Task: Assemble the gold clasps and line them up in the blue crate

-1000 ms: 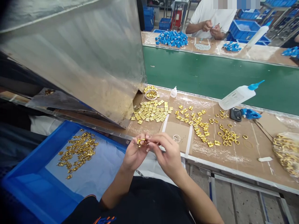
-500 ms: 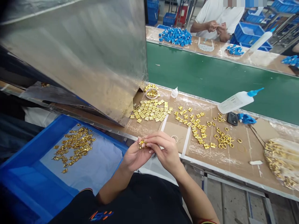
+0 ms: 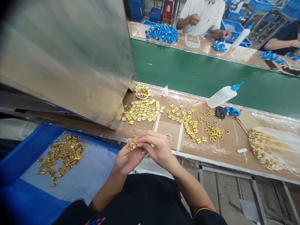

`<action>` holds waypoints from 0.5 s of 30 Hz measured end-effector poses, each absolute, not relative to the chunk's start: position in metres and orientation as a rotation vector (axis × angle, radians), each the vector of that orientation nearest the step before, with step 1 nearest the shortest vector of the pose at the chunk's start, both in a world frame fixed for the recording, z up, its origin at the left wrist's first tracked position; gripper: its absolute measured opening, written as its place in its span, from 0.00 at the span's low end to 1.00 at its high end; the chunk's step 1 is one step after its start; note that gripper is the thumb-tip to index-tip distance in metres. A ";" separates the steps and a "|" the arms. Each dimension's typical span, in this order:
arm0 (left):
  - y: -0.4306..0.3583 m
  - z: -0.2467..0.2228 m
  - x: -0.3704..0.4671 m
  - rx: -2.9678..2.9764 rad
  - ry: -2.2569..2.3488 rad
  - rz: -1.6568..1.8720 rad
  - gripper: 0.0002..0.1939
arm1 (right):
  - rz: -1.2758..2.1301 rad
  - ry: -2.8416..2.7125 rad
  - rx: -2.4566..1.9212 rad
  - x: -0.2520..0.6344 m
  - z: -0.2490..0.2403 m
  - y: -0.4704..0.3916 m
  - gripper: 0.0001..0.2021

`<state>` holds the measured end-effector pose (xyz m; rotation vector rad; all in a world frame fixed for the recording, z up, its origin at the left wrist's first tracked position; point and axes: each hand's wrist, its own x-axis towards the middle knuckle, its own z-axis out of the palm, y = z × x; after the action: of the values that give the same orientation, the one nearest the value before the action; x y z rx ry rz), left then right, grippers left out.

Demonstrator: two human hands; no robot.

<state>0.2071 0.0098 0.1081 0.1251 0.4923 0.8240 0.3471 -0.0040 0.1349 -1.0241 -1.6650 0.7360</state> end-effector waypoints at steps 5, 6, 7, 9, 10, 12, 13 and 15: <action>0.013 0.113 0.205 0.037 0.483 0.825 0.17 | 0.661 -1.513 -0.994 0.340 0.123 -0.011 0.06; 0.013 0.114 0.205 0.018 0.492 0.825 0.17 | 0.636 -1.519 -1.003 0.339 0.121 -0.013 0.07; 0.013 0.115 0.205 0.003 0.499 0.825 0.17 | 0.614 -1.533 -1.018 0.338 0.120 -0.014 0.07; 0.013 0.115 0.206 -0.015 0.510 0.823 0.17 | 0.584 -1.559 -1.050 0.338 0.119 -0.015 0.09; 0.012 0.115 0.207 -0.021 0.511 0.822 0.16 | 0.574 -1.562 -1.057 0.337 0.120 -0.016 0.09; 0.009 0.115 0.209 -0.041 0.505 0.820 0.16 | 0.554 -1.554 -1.056 0.337 0.121 -0.017 0.09; 0.007 0.115 0.210 -0.052 0.501 0.824 0.16 | 0.541 -1.549 -1.054 0.337 0.121 -0.018 0.10; 0.005 0.115 0.212 -0.065 0.500 0.835 0.16 | 0.510 -1.553 -1.058 0.336 0.121 -0.020 0.10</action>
<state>0.2121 0.0049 0.1146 -0.0648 0.5001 0.8350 0.3365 -0.0196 0.1214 -1.0575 -1.5529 0.5099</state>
